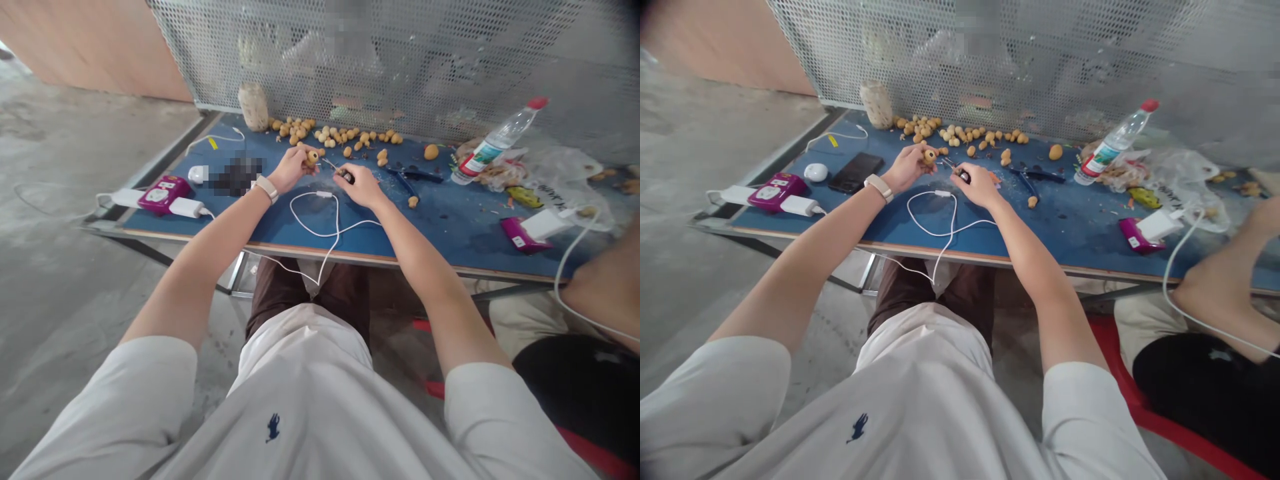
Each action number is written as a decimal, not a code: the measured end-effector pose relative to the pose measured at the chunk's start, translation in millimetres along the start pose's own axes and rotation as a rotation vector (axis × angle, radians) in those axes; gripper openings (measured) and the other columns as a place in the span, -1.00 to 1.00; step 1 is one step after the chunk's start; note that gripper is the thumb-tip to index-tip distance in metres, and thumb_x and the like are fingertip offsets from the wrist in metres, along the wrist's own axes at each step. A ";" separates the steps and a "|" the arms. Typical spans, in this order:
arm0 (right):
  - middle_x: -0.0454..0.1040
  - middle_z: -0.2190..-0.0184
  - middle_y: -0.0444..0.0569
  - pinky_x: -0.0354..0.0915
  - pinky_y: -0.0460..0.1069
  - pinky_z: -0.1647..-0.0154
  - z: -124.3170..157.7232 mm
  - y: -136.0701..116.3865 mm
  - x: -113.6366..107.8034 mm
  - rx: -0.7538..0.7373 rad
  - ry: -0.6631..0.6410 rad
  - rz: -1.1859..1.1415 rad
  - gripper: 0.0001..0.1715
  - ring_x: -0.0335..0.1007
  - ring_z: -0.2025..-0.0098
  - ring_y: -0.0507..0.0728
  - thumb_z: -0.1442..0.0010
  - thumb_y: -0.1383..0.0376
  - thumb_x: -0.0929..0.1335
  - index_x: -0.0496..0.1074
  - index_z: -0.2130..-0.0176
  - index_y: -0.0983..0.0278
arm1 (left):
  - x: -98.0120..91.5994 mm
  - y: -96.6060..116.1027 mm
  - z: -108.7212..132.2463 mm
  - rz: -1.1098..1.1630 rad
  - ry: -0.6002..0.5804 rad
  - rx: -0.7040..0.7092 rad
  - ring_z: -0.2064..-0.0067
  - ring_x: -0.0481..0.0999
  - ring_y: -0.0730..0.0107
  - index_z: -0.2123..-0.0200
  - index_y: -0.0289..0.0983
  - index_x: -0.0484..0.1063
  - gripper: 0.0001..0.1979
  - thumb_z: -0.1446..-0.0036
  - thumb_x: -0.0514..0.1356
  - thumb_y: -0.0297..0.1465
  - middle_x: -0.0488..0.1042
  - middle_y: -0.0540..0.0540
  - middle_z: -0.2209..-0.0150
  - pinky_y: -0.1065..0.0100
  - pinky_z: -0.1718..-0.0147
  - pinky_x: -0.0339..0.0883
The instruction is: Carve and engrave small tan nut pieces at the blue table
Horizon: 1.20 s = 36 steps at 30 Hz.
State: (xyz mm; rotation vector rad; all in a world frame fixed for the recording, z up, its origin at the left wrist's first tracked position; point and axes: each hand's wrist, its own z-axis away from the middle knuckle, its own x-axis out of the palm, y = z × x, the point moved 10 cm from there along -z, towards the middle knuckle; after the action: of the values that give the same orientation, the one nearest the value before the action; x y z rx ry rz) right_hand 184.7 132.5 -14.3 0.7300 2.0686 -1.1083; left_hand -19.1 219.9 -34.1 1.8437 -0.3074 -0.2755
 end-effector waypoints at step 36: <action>0.83 0.06 0.21 0.56 0.33 -0.21 0.7 3.0 10.2 0.049 -0.046 0.172 -0.45 0.77 -0.16 0.59 -0.79 -0.19 0.35 0.72 -0.21 0.13 | 18.4 1.3 -1.0 -0.201 -0.105 0.115 0.08 0.83 0.08 -0.12 -0.18 0.63 -0.68 -0.69 0.22 -0.08 0.72 -0.25 0.03 -0.12 -0.10 0.86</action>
State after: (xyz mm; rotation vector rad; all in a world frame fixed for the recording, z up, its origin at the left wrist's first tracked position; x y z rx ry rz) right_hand 180.7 135.0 -23.9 0.8804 1.9068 -1.0723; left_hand -1.6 214.1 -33.2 1.9806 -0.2140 -0.5030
